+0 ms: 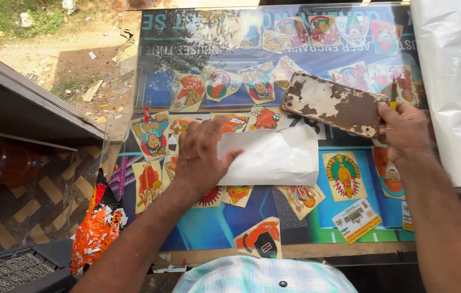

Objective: The person applies a screen protector to a mobile phone by first cutting a piece of white vinyl to size using a utility knife and then peeling and adhering the protector onto the screen of the device.

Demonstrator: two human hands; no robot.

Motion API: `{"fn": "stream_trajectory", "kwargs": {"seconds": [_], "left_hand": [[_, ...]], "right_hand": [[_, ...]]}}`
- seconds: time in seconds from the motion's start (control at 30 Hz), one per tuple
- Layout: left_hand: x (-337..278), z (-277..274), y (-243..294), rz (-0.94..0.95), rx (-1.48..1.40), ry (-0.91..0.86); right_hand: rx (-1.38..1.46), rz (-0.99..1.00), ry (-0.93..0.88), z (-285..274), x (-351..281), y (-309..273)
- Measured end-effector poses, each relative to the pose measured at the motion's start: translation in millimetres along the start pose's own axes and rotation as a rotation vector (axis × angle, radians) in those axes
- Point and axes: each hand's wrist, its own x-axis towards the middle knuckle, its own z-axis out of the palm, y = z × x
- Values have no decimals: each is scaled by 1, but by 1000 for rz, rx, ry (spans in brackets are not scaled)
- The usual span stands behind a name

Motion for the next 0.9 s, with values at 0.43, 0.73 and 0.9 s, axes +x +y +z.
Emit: {"fn": "stream_trajectory", "kwargs": {"seconds": [0.43, 0.73, 0.9], "left_hand": [[2, -42, -45, -278, -1041, 73], [-39, -32, -19, -195, 20, 14], [-100, 9, 32, 438, -21, -9]], "right_hand": [[-309, -479, -184, 34, -55, -7], [-977, -907, -470, 151, -195, -53], [-954, -858, -389, 148, -209, -30]]}}
